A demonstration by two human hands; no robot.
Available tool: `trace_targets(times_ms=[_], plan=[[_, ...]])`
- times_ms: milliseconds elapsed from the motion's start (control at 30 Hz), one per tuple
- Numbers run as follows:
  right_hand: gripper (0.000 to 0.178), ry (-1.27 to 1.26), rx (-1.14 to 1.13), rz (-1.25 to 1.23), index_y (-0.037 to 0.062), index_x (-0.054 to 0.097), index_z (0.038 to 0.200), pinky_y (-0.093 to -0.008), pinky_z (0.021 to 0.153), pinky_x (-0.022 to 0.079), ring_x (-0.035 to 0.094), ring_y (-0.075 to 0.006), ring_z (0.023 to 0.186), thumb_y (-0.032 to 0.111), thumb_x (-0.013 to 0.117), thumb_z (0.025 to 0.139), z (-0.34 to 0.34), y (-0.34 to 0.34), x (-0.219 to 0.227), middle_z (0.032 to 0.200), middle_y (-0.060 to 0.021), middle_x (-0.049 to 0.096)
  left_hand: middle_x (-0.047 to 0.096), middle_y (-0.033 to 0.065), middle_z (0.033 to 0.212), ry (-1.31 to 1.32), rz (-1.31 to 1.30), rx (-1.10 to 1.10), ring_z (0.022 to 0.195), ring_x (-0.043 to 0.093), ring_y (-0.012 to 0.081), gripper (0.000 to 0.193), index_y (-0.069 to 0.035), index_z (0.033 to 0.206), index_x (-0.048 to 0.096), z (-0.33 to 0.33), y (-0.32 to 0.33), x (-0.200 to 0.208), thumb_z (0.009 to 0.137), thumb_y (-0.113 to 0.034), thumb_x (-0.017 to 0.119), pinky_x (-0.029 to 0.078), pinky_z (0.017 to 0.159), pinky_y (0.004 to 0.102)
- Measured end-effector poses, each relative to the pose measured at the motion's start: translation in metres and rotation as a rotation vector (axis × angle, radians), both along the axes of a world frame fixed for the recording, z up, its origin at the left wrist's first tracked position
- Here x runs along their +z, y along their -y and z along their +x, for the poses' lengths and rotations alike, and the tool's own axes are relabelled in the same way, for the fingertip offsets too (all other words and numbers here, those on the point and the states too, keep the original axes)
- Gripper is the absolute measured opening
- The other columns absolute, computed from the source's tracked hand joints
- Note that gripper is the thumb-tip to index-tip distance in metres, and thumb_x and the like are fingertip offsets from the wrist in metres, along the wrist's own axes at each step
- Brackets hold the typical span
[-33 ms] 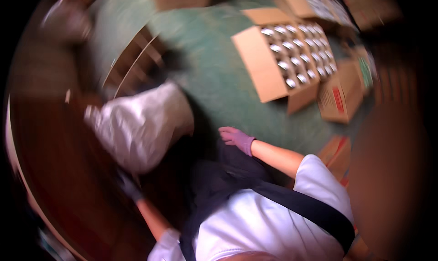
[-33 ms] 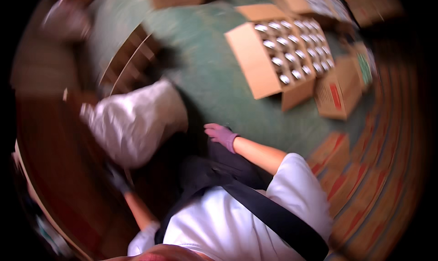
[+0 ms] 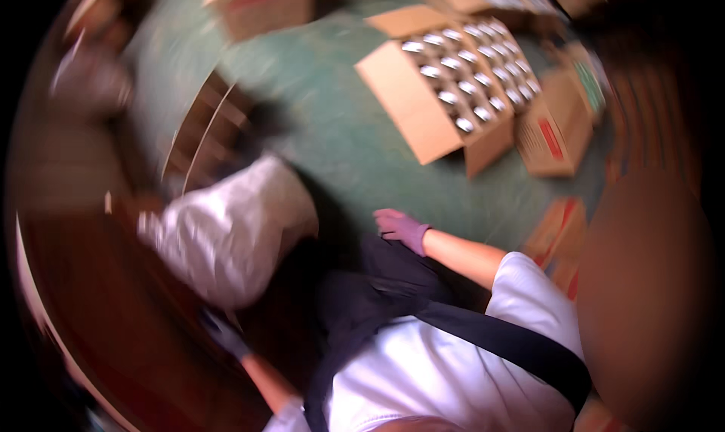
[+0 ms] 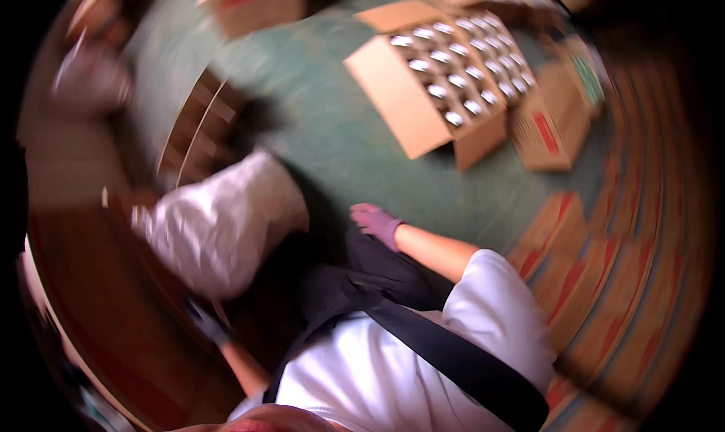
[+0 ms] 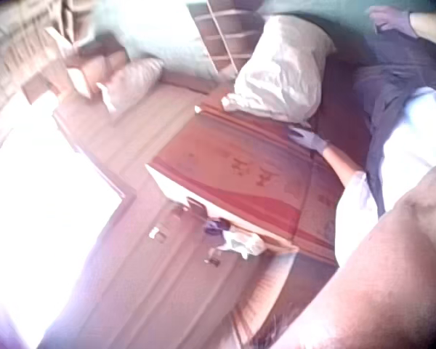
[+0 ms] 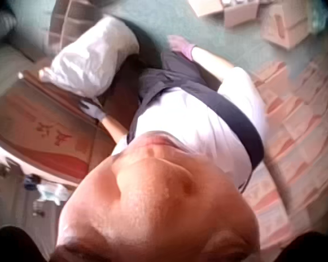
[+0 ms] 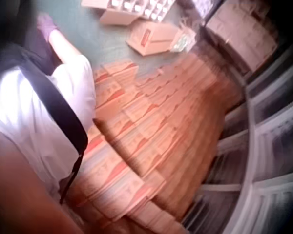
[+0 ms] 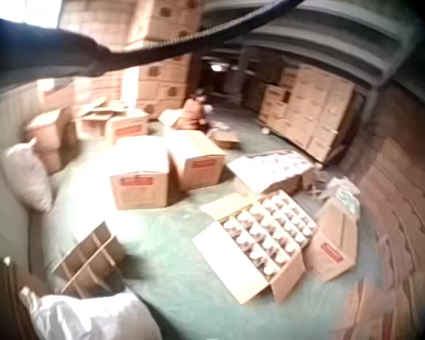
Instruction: The person organizes small plastic caps into cardboard dividers inside a box, moves several large boxes around the warehouse floor, and then sits down to assemble a large plastic insulated jug by inserting internal components and securing the lid.
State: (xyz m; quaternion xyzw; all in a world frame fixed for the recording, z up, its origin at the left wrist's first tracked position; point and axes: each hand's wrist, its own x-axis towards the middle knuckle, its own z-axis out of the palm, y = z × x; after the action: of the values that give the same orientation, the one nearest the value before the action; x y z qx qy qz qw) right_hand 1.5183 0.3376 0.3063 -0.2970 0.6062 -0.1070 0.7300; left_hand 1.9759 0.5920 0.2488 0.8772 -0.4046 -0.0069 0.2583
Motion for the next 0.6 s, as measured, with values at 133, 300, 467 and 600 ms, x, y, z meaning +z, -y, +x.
trace_targets(times_ms=[133,300,467,600], plan=[[0.038,-0.120,-0.620,-0.019,0.0160,0.049,0.130,-0.0383,0.094,0.045,0.053,-0.0226,0.110,0.031,0.051,0.095,-0.211,-0.086,-0.011,0.121,-0.0052,0.054,0.050,0.0225,0.134,-0.495,0.397,-0.072,0.123,0.049,0.0276,0.043,0.007,0.129,0.049,-0.126,0.035,0.103,0.098,-0.022,0.050,0.038,0.104,0.0350],[0.007,-0.320,-0.804,0.155,0.0179,0.057,0.091,-0.0337,0.056,0.046,0.052,-0.0155,0.061,0.023,0.052,0.092,-0.387,-0.327,-0.073,0.071,-0.0061,0.050,0.055,0.0208,0.125,-0.338,0.371,-1.060,0.113,0.054,0.0364,0.027,-0.005,0.119,0.057,-0.309,0.118,0.084,0.093,-0.014,0.053,0.044,0.099,0.0395],[0.027,-0.658,-0.116,0.350,0.0085,0.059,0.105,-0.0423,0.063,0.050,0.059,-0.0256,0.078,0.026,0.062,0.084,-0.484,-0.620,-0.115,0.089,-0.0138,0.059,0.051,0.0232,0.130,-0.415,0.664,-1.378,0.119,0.049,0.0386,0.051,-0.004,0.128,0.052,-0.493,0.192,0.057,0.089,-0.036,0.057,0.042,0.099,0.0421],[0.034,-0.430,-0.960,0.697,0.0100,0.058,0.111,-0.0392,0.072,0.050,0.060,-0.0226,0.085,0.029,0.063,0.083,-0.475,-0.440,-0.050,0.096,-0.0096,0.062,0.053,0.0219,0.129,-0.301,0.812,-1.372,0.119,0.049,0.0384,0.054,-0.004,0.129,0.051,-0.572,0.248,0.098,0.089,-0.041,0.055,0.041,0.100,0.0414]])
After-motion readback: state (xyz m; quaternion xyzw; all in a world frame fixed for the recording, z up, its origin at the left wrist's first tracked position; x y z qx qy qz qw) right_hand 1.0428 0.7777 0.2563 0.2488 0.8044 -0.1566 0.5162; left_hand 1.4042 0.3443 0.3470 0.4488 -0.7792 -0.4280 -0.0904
